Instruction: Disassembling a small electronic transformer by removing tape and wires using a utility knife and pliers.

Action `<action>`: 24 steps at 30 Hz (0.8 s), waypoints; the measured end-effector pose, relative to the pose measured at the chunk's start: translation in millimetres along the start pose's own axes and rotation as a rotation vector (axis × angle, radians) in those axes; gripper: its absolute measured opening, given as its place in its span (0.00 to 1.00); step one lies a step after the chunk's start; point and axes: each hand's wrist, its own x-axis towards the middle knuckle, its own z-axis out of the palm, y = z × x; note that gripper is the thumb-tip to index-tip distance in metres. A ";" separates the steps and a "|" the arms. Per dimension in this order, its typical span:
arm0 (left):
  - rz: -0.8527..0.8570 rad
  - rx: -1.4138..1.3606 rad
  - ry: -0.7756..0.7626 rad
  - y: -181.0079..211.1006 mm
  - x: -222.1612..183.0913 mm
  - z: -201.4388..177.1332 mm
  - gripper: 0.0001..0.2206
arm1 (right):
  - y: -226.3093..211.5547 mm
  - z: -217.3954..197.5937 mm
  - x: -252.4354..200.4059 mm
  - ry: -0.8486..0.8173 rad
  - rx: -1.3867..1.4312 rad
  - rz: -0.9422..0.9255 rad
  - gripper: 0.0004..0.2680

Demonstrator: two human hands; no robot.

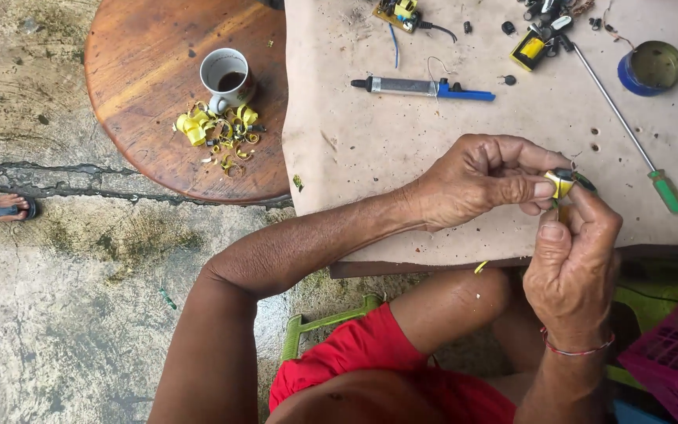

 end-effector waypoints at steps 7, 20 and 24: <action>0.025 0.006 -0.005 -11.4 -3.0 0.9 0.13 | -4.6 6.0 -1.7 0.053 -0.057 -0.018 0.16; 0.110 -0.039 0.070 -21.5 -0.7 3.0 0.12 | -1.6 15.6 1.1 0.168 -0.352 -0.108 0.15; 0.072 0.016 0.077 -20.6 2.3 -2.1 0.14 | -8.5 10.8 0.7 0.076 -0.141 0.040 0.18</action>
